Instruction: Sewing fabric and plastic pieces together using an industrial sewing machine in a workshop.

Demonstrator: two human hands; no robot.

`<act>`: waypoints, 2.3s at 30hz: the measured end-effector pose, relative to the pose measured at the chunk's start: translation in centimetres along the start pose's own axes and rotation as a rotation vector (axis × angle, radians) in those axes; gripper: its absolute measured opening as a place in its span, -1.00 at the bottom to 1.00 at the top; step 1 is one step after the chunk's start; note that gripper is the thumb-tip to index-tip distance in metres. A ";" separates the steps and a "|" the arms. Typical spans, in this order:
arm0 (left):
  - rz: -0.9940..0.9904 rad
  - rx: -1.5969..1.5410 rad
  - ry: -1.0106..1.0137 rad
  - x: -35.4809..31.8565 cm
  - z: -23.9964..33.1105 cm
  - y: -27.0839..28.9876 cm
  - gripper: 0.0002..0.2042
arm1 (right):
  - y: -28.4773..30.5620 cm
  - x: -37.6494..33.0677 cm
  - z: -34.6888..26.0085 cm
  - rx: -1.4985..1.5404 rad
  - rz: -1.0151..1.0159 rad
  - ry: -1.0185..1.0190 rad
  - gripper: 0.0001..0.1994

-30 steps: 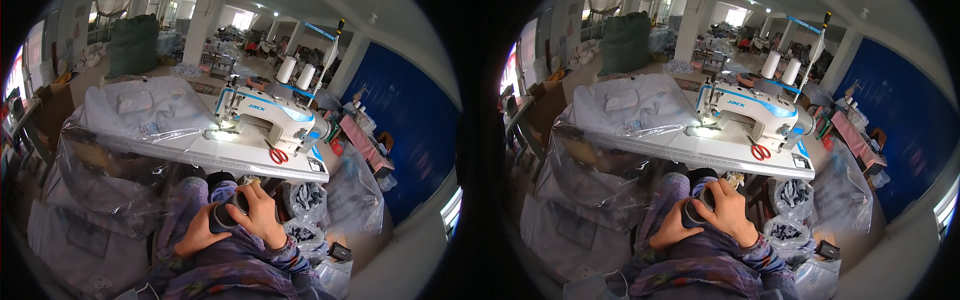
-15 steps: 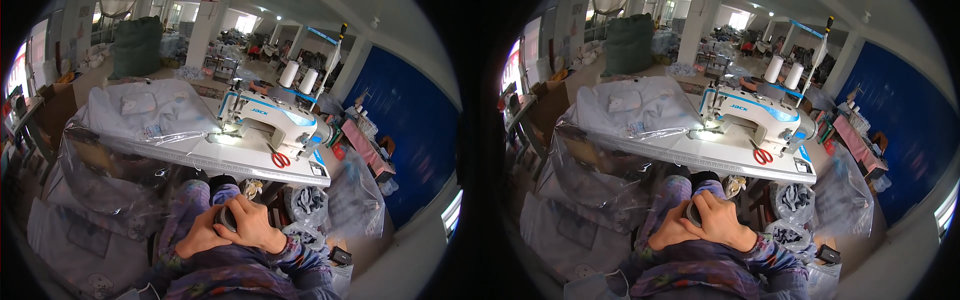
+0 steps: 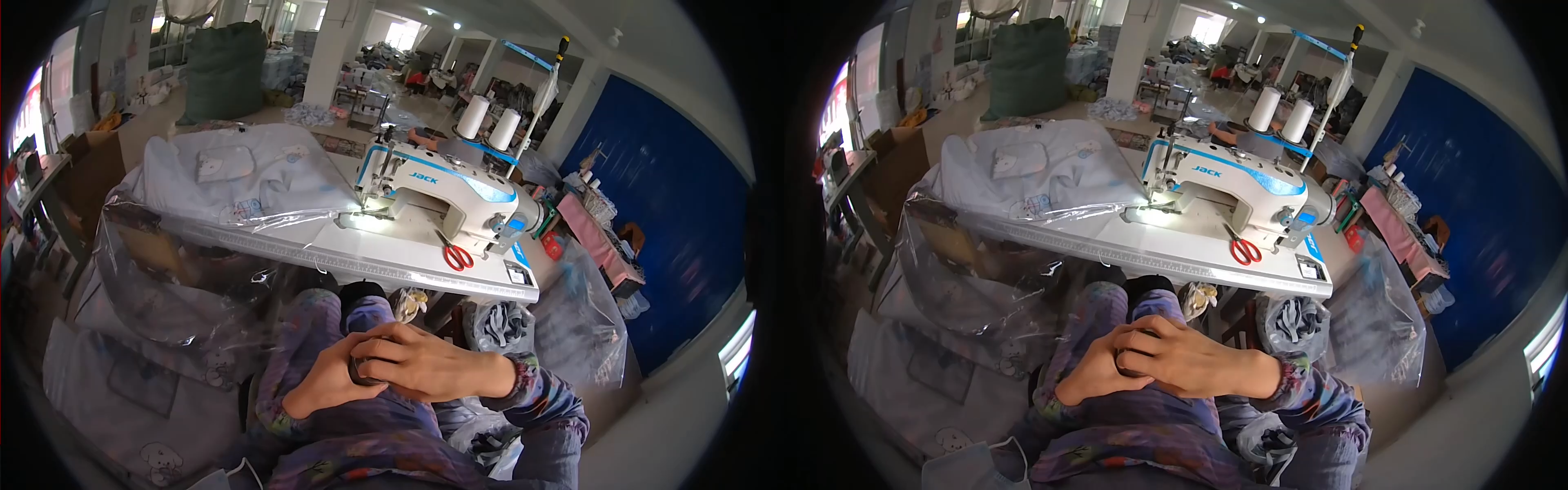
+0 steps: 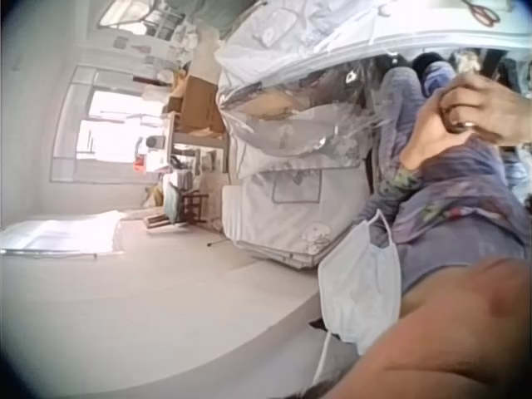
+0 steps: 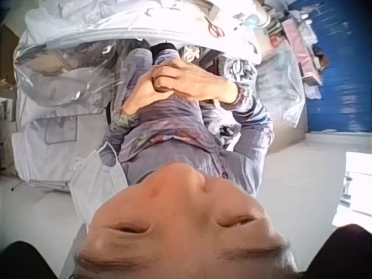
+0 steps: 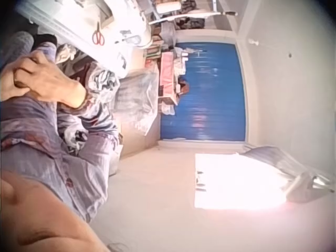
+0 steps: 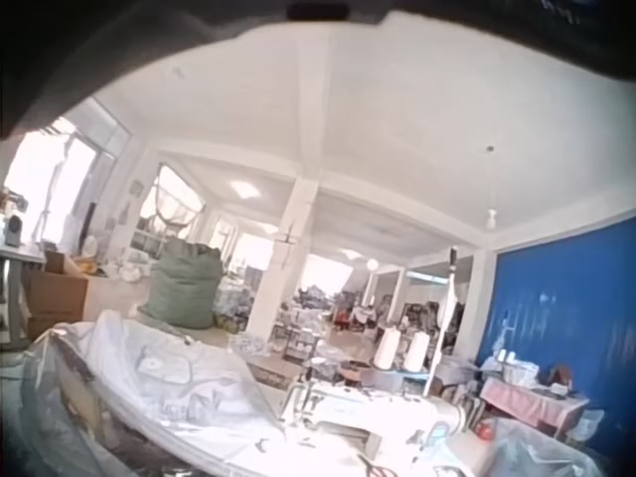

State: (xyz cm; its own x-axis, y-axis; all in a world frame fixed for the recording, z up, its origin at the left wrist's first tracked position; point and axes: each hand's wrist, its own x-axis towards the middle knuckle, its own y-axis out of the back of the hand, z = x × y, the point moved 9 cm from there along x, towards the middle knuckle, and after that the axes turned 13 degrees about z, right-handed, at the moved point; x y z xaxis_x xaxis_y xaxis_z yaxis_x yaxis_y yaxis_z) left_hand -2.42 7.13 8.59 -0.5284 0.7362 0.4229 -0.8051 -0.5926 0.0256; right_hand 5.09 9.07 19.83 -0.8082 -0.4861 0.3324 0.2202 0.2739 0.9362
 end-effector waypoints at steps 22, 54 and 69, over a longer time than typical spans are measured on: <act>0.156 0.291 -0.100 0.0 1.8 -0.7 -0.43 | -1.7 -3.5 4.2 -0.116 -0.378 -0.802 -0.37; -0.070 -0.261 -0.359 0.0 19.7 0.0 -0.55 | 6.5 -7.1 -4.3 1.624 1.195 -0.086 -0.20; -0.120 -0.056 -0.613 0.4 24.0 -1.1 -0.78 | 8.7 -6.5 -6.2 1.520 1.053 -0.042 -0.17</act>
State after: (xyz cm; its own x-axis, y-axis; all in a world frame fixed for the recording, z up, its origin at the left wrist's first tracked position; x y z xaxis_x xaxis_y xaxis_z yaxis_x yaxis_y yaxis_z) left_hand 4.72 0.27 30.45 -0.1963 0.4656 0.8629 -0.8708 -0.4873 0.0648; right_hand 15.67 9.46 26.51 -0.6962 0.3721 0.6139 -0.0214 0.8441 -0.5358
